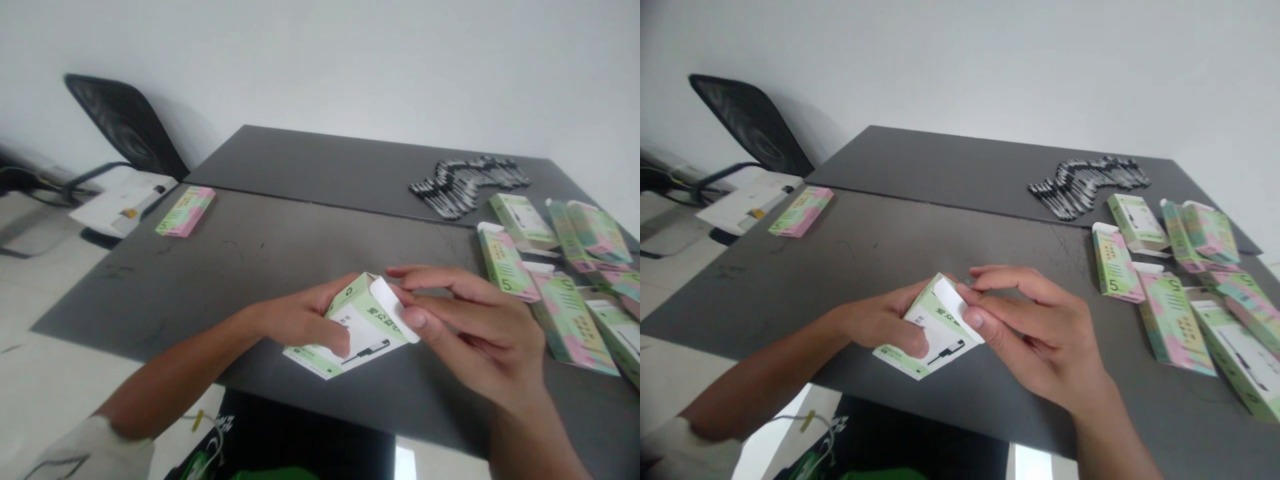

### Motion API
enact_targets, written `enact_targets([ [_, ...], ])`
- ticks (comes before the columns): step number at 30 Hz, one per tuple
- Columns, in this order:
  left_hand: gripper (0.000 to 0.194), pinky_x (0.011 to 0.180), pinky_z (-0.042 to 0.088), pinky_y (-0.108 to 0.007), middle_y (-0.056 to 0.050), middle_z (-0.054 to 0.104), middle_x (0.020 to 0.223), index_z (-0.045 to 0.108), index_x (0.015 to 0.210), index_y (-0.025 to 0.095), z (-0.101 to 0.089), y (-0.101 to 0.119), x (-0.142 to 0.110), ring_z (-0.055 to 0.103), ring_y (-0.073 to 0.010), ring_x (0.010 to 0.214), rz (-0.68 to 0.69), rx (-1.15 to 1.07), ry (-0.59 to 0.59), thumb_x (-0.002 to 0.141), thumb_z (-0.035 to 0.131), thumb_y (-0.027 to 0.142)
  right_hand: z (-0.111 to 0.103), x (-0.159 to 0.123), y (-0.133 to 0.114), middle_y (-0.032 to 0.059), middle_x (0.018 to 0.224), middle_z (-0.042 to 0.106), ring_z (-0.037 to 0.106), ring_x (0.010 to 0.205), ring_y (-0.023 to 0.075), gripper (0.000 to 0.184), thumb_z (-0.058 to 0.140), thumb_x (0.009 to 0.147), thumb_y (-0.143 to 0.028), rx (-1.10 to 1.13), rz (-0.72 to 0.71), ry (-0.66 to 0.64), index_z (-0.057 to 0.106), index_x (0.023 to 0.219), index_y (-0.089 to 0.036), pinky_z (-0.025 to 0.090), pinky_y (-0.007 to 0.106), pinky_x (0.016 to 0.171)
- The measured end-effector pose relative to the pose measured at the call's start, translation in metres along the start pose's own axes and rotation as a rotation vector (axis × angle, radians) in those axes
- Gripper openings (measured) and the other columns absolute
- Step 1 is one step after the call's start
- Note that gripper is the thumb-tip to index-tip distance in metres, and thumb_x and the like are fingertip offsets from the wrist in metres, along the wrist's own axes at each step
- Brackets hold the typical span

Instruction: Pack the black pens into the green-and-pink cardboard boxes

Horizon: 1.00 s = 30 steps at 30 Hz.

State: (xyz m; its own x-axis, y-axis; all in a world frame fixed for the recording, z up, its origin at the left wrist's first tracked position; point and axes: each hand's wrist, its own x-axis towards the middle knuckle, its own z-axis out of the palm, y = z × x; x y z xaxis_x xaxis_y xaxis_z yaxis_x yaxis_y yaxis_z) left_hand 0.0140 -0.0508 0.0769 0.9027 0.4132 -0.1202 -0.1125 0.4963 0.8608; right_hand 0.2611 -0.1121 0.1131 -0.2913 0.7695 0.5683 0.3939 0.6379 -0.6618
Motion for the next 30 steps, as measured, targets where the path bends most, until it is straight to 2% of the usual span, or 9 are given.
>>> enact_targets([
  [3, 0.060, 0.062, 0.053, -0.022, -0.001, 0.071, 0.095, 0.060, 0.129, 0.024, 0.000, 0.000, 0.002, 0.065, -0.0146, 0.074, 0.025, -0.013, -0.026, 0.078, 0.090, 0.025, 0.000, 0.000, -0.001, 0.0045, 0.127, 0.078, 0.076, 0.116, 0.0223, 0.044, 0.077, 0.090, -0.006, -0.117, -0.069, 0.007, 0.081, 0.128, -0.029, 0.066, 0.034, 0.094],
  [5, 0.058, 0.063, 0.054, -0.022, -0.002, 0.071, 0.097, 0.060, 0.130, 0.023, -0.001, -0.001, 0.004, 0.065, -0.0151, 0.075, 0.028, -0.015, -0.059, 0.080, 0.088, 0.026, 0.001, 0.001, -0.002, 0.0046, 0.127, 0.079, 0.077, 0.112, 0.0212, 0.046, 0.075, 0.090, -0.005, -0.155, -0.065, 0.017, 0.080, 0.130, -0.029, 0.066, 0.033, 0.093],
  [10, 0.064, 0.065, 0.056, -0.021, -0.001, 0.071, 0.100, 0.058, 0.130, 0.023, -0.008, -0.009, 0.005, 0.065, -0.0141, 0.078, 0.016, -0.024, -0.114, 0.075, 0.090, 0.020, 0.008, 0.006, -0.008, 0.0018, 0.116, 0.084, 0.080, 0.104, 0.0177, 0.042, 0.075, 0.094, -0.010, -0.055, 0.040, -0.005, 0.079, 0.131, -0.029, 0.065, 0.029, 0.090],
  [16, 0.070, 0.067, 0.057, -0.022, -0.002, 0.072, 0.105, 0.056, 0.132, 0.023, -0.011, -0.010, 0.003, 0.067, -0.0157, 0.084, -0.024, -0.030, -0.141, 0.071, 0.091, 0.017, 0.007, 0.004, -0.010, -0.0045, 0.122, 0.083, 0.080, 0.101, 0.0126, 0.041, 0.072, 0.098, -0.012, 0.020, 0.121, -0.017, 0.079, 0.129, -0.038, 0.065, 0.024, 0.087],
  [25, 0.066, 0.062, 0.057, -0.020, -0.001, 0.071, 0.102, 0.056, 0.131, 0.023, -0.012, -0.010, 0.002, 0.066, -0.0144, 0.079, 0.013, -0.034, -0.139, 0.074, 0.090, 0.018, 0.007, 0.000, -0.005, 0.0045, 0.138, 0.077, 0.074, 0.124, 0.0206, 0.049, 0.069, 0.098, -0.009, 0.017, 0.016, -0.081, 0.071, 0.143, -0.028, 0.061, 0.036, 0.102],
  [30, 0.066, 0.063, 0.057, -0.020, 0.000, 0.071, 0.102, 0.057, 0.128, 0.023, -0.012, -0.009, 0.004, 0.067, -0.0149, 0.079, 0.024, -0.025, -0.166, 0.071, 0.092, 0.020, 0.008, 0.001, -0.003, 0.0041, 0.145, 0.073, 0.070, 0.129, 0.0185, 0.054, 0.062, 0.102, -0.012, -0.020, -0.088, -0.152, 0.060, 0.155, -0.025, 0.058, 0.036, 0.106],
])
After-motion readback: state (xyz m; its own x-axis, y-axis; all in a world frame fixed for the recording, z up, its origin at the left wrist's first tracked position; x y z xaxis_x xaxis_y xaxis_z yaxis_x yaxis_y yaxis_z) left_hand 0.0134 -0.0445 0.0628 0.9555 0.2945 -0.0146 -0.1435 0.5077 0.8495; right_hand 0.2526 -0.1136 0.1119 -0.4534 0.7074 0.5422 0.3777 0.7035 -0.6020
